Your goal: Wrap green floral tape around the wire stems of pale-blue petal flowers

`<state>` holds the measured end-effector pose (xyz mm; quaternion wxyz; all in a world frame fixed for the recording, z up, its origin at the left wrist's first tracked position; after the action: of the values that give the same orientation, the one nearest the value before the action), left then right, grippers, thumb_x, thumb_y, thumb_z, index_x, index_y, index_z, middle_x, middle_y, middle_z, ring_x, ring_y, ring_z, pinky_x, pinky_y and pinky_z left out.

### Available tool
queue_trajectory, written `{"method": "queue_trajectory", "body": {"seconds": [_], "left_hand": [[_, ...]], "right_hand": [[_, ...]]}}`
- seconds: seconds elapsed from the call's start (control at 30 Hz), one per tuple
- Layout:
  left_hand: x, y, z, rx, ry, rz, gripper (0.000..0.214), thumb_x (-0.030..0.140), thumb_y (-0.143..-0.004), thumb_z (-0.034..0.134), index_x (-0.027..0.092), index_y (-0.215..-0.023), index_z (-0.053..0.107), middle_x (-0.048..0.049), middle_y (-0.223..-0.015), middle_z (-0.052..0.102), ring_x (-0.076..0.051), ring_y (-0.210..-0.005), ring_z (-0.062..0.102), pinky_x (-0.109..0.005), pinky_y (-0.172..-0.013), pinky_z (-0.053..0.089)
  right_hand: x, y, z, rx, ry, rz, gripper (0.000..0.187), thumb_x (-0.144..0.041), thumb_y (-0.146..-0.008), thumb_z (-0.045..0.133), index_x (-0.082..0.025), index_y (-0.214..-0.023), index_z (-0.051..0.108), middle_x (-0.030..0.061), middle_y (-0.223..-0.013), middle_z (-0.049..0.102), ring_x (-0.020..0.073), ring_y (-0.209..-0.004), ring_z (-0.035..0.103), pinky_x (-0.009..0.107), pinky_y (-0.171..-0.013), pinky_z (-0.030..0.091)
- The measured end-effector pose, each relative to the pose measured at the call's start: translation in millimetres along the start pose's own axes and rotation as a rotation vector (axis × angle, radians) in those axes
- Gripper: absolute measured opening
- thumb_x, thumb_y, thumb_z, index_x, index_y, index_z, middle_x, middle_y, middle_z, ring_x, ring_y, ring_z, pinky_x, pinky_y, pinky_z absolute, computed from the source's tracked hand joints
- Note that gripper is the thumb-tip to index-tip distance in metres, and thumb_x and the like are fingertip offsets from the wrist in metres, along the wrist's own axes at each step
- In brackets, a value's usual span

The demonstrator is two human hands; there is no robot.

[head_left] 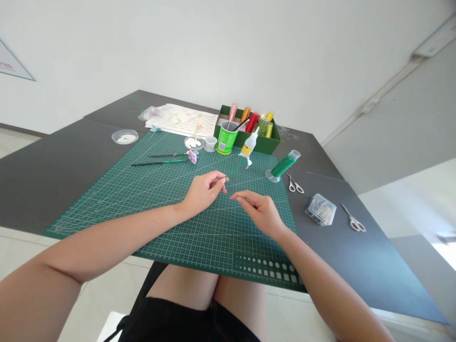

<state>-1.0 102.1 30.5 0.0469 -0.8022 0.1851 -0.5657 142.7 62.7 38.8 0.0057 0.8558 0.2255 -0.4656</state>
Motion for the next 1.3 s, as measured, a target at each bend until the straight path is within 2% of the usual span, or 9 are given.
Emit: {"method": "queue_trajectory", "body": {"seconds": [0.1,0.2,0.33,0.57,0.63,0.77,0.87,1.07,1.3], "left_hand": [[0,-1,3.8,-0.044,-0.107,0.009,0.022,0.030,-0.097,0.055,0.018,-0.097,0.073,0.0019,-0.071,0.074,-0.012,-0.053,0.057,-0.024,-0.056,0.041],[2,2,10.8,-0.123,-0.195,0.014,0.021,0.028,-0.097,0.056,0.020,-0.093,0.075,0.0031,-0.071,0.075,-0.012,-0.056,0.059,-0.025,-0.057,0.040],[14,10,26.5,-0.271,-0.333,0.121,0.021,0.028,-0.099,0.056,0.023,-0.094,0.076,0.0044,-0.076,0.076,-0.013,-0.061,0.064,-0.025,-0.059,0.039],[21,26,49.5,-0.443,-0.478,0.253,0.018,0.025,-0.098,0.056,0.024,-0.092,0.072,0.0028,-0.084,0.078,-0.018,-0.073,0.071,-0.027,-0.060,0.039],[23,29,52.6,-0.477,-0.469,0.269,0.017,0.025,-0.098,0.056,0.023,-0.090,0.072,0.0029,-0.085,0.078,-0.018,-0.072,0.071,-0.027,-0.060,0.040],[30,34,57.1,-0.549,-0.398,0.302,0.013,0.020,-0.095,0.059,0.022,-0.086,0.069,0.0044,-0.082,0.077,-0.015,-0.070,0.070,-0.025,-0.063,0.041],[36,39,59.5,-0.592,-0.349,0.331,0.012,0.018,-0.095,0.059,0.022,-0.087,0.067,0.0043,-0.081,0.077,-0.015,-0.070,0.070,-0.025,-0.065,0.042],[46,42,55.0,-0.542,-0.337,0.410,0.014,0.023,-0.099,0.054,0.021,-0.091,0.065,0.0008,-0.086,0.077,-0.016,-0.074,0.070,-0.025,-0.066,0.043],[46,30,28.4,-0.269,-0.277,0.376,0.015,0.029,-0.100,0.051,0.021,-0.092,0.061,0.0004,-0.081,0.073,-0.015,-0.070,0.067,-0.026,-0.066,0.045]], "right_hand": [[-17,4,-9,0.016,0.055,-0.120,0.029,-0.035,-0.099,0.058,-0.019,-0.101,0.082,0.0045,-0.083,0.078,0.0098,-0.052,0.051,0.025,-0.049,0.038],[-25,7,-22,0.035,0.040,-0.153,0.027,-0.031,-0.097,0.062,-0.017,-0.101,0.085,0.0029,-0.071,0.076,0.0087,-0.046,0.046,0.024,-0.044,0.034],[-25,9,-39,0.085,-0.001,-0.138,0.024,-0.031,-0.093,0.067,-0.019,-0.101,0.086,0.0017,-0.062,0.073,0.0077,-0.042,0.038,0.024,-0.040,0.028],[-8,8,-49,0.090,0.030,-0.028,0.028,-0.041,-0.092,0.068,-0.024,-0.106,0.086,0.0027,-0.063,0.073,0.0105,-0.044,0.040,0.026,-0.041,0.032],[-4,6,-52,0.101,0.047,-0.007,0.030,-0.043,-0.092,0.067,-0.025,-0.108,0.085,0.0038,-0.071,0.077,0.0118,-0.047,0.044,0.027,-0.043,0.037],[4,2,-52,0.101,0.056,-0.001,0.030,-0.042,-0.093,0.066,-0.026,-0.110,0.084,0.0062,-0.100,0.082,0.0187,-0.067,0.065,0.032,-0.057,0.053],[13,-2,-50,0.087,0.049,0.014,0.030,-0.041,-0.093,0.065,-0.026,-0.112,0.083,0.0061,-0.106,0.082,0.0220,-0.076,0.071,0.035,-0.066,0.058],[37,-11,-38,0.000,0.006,0.058,0.031,-0.041,-0.093,0.065,-0.024,-0.112,0.083,0.0073,-0.111,0.081,0.0255,-0.096,0.075,0.038,-0.083,0.060],[53,-14,-16,-0.166,-0.022,0.107,0.039,-0.049,-0.094,0.064,-0.019,-0.109,0.084,0.0091,-0.099,0.082,0.0252,-0.086,0.073,0.038,-0.077,0.057]]}}
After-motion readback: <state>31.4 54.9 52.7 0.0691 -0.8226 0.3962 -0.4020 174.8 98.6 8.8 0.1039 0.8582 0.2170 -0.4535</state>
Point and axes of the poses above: each hand's wrist, its own y-axis away from the middle knuckle, its own z-axis out of the palm, x = y × z, the point moved 10 cm from there along -y, towards the middle knuckle
